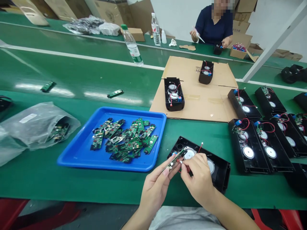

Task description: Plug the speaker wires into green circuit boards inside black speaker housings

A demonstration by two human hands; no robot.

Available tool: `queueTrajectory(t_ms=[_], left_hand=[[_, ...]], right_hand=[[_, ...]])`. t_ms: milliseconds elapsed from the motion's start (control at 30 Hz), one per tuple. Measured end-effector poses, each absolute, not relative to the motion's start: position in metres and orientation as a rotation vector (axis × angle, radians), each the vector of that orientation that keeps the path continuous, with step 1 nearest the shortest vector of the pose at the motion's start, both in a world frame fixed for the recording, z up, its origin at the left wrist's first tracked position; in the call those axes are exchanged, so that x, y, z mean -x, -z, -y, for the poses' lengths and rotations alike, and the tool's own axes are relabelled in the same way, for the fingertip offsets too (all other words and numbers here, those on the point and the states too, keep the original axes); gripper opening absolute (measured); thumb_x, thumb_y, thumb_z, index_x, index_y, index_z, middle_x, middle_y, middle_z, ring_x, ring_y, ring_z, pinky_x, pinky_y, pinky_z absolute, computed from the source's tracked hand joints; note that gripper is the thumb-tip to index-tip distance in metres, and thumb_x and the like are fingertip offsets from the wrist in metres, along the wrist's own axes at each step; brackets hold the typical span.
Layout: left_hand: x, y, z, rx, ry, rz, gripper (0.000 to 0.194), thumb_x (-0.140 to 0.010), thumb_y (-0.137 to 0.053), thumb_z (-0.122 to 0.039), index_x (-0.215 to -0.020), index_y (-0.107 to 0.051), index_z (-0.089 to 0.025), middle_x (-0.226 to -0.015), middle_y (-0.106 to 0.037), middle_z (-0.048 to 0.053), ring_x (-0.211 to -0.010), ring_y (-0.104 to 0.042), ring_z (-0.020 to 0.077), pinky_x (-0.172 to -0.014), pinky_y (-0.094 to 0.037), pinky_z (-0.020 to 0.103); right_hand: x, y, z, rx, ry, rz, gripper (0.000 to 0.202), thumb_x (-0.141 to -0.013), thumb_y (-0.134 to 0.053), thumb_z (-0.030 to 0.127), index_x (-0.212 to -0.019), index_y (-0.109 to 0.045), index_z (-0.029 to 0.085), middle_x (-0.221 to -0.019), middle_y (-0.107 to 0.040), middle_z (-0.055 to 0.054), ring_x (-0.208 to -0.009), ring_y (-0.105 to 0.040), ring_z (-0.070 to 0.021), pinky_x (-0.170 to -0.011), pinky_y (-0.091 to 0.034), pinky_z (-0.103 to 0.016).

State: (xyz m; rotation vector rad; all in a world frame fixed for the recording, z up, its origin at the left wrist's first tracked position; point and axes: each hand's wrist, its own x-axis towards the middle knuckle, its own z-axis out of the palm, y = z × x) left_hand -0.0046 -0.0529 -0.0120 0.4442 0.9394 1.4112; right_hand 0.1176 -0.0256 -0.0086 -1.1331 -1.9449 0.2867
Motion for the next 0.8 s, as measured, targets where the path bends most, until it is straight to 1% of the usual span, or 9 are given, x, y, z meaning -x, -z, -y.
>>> queueTrajectory(t_ms=[133,367,500,600,700,733,800], left_hand=[[0.003,0.015,0.054,-0.501,-1.389,-0.935,0.030,-0.071,-0.075,-0.037,-0.097,-0.074,-0.022,-0.109,-0.071,0.014,-0.103,-0.065,0.0328,-0.095,-0.048,0.048],[0.006,0.025,0.060,-0.704,-1.364,-0.962,0.028,-0.080,-0.067,-0.036,-0.104,-0.072,-0.024,-0.116,-0.068,0.010,-0.110,-0.061,0.0291,-0.096,-0.050,0.039],[0.010,0.027,0.060,-0.835,-1.330,-0.994,0.030,-0.082,-0.065,-0.037,-0.106,-0.071,-0.021,-0.119,-0.066,0.011,-0.110,-0.062,0.0300,-0.095,-0.051,0.041],[0.011,0.023,0.057,-0.898,-1.268,-1.078,0.028,-0.079,-0.066,-0.036,-0.101,-0.073,-0.020,-0.116,-0.068,0.011,-0.109,-0.062,0.0303,-0.093,-0.052,0.041],[0.012,0.014,0.056,-0.858,-1.229,-1.172,0.018,-0.075,-0.070,-0.031,-0.086,-0.076,-0.019,-0.106,-0.073,0.010,-0.105,-0.065,0.0293,-0.090,-0.054,0.039],[0.013,0.010,0.056,-0.813,-1.250,-1.185,0.015,-0.074,-0.070,-0.030,-0.081,-0.076,-0.019,-0.103,-0.074,0.009,-0.102,-0.066,0.0288,-0.087,-0.055,0.037],[0.017,0.003,0.057,-0.699,-1.316,-1.190,0.010,-0.072,-0.072,-0.030,-0.073,-0.074,-0.020,-0.097,-0.076,0.006,-0.094,-0.069,0.0270,-0.079,-0.058,0.034]], right_hand=[[-0.119,0.009,0.026,1.125,-0.283,1.962,0.023,-0.089,-0.044,0.011,-0.068,-0.050,0.017,-0.061,-0.056,0.001,-0.061,-0.048,-0.0129,-0.065,-0.035,-0.030],[-0.122,0.004,0.025,1.120,-0.256,2.058,0.029,-0.091,-0.040,0.011,-0.064,-0.050,0.016,-0.061,-0.054,-0.001,-0.060,-0.046,-0.0133,-0.064,-0.034,-0.029],[-0.126,0.003,0.022,1.093,-0.208,2.115,0.031,-0.092,-0.039,0.010,-0.064,-0.053,0.015,-0.061,-0.053,-0.002,-0.061,-0.046,-0.0140,-0.063,-0.034,-0.029],[-0.127,0.000,0.023,1.109,-0.124,2.209,0.033,-0.092,-0.037,0.008,-0.064,-0.055,0.015,-0.060,-0.054,-0.003,-0.061,-0.046,-0.0150,-0.062,-0.034,-0.030],[-0.128,-0.017,0.034,1.108,0.008,2.349,0.032,-0.091,-0.038,0.007,-0.067,-0.058,0.015,-0.060,-0.056,-0.003,-0.061,-0.046,-0.0159,-0.066,-0.038,-0.034],[-0.128,-0.024,0.040,1.074,-0.002,2.384,0.030,-0.091,-0.039,0.008,-0.070,-0.059,0.016,-0.062,-0.056,-0.002,-0.061,-0.047,-0.0158,-0.070,-0.040,-0.035],[-0.133,-0.038,0.051,0.955,-0.147,2.447,0.025,-0.092,-0.041,0.014,-0.080,-0.062,0.021,-0.068,-0.058,0.000,-0.066,-0.049,-0.0150,-0.076,-0.043,-0.035]])
